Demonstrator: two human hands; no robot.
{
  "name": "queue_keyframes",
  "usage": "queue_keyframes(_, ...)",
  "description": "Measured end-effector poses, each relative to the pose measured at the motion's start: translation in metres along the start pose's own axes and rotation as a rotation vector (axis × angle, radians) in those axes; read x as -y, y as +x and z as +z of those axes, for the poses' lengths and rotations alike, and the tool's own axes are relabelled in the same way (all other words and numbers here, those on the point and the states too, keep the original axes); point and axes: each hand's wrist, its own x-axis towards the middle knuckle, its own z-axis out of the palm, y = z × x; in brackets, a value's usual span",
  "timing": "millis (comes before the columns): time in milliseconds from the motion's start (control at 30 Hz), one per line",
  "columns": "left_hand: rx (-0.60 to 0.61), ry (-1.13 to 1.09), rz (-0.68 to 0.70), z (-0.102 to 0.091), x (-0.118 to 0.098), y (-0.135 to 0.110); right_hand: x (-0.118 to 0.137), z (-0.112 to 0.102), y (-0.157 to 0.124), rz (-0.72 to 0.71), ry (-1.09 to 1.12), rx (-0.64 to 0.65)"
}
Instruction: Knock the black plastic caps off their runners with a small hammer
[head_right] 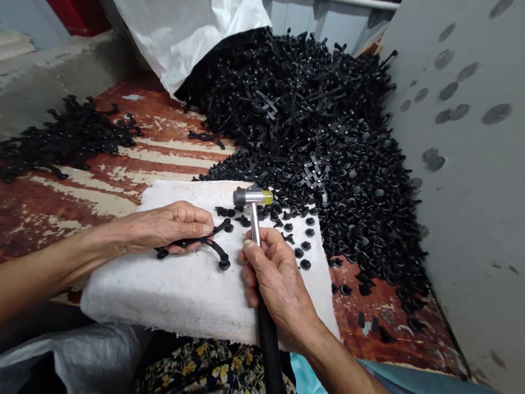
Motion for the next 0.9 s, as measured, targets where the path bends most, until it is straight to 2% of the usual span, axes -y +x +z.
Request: queue_keyframes(900, 0.018, 0.106, 0.038, -0.0017, 0.0033, -0.0007, 0.0006, -0.0004, -0.0001, 0.009, -0.007, 0.009)
